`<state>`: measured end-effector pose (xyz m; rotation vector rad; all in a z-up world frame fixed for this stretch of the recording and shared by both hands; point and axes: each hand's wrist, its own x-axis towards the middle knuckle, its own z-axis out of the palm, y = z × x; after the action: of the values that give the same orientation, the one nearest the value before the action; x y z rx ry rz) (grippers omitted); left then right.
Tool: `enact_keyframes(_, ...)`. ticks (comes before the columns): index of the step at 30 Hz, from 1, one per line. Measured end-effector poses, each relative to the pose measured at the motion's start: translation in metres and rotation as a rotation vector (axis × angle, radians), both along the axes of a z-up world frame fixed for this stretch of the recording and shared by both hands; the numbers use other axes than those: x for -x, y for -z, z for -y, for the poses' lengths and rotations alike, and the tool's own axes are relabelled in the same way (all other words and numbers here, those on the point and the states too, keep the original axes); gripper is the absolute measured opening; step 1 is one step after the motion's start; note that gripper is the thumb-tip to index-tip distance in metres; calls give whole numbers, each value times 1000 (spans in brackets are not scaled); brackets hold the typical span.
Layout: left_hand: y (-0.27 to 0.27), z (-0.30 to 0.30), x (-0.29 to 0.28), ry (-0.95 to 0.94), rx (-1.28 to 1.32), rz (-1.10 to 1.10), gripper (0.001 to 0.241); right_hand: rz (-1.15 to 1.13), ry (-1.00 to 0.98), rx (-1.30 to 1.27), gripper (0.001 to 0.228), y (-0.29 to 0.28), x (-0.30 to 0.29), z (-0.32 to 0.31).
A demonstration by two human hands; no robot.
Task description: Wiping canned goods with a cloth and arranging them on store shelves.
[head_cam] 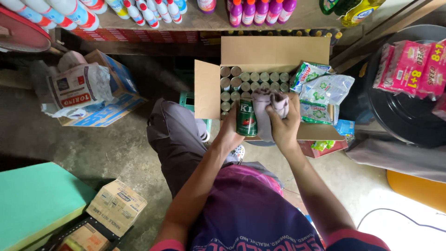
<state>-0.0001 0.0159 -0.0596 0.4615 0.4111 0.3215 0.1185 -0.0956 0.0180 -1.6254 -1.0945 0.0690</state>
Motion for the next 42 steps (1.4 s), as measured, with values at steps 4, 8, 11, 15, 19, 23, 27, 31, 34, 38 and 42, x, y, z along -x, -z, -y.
enact_keyframes(4,-1,1,6,18,77,125,62,-127,40,36,28,18,15,19)
enact_keyframes(8,41,2,10,-44,-41,56,59,133,-202,-8,38,1,27,23)
enact_keyframes(11,-3,5,8,-8,-67,-7,58,175,-136,78,40,14,8,20)
enact_keyframes(15,10,8,6,36,2,30,55,9,49,97,32,2,-8,-7)
enact_keyframes(19,3,3,2,34,-79,-28,52,-218,158,111,23,31,5,2)
enact_keyframes(23,44,6,2,-216,-208,-125,40,-56,-53,70,35,11,36,14)
enact_keyframes(27,34,8,7,-234,-73,3,43,4,-58,78,35,32,15,9)
enact_keyframes(31,29,9,13,-74,-98,0,48,-297,46,115,23,38,-15,-11)
enact_keyframes(34,31,4,11,-24,-224,-49,50,-440,65,116,22,54,-21,-17)
enact_keyframes(38,20,-1,1,-146,-52,-120,57,-448,116,104,25,65,1,-13)
enact_keyframes(42,36,-8,-2,-319,143,-38,56,-257,112,121,23,68,42,9)
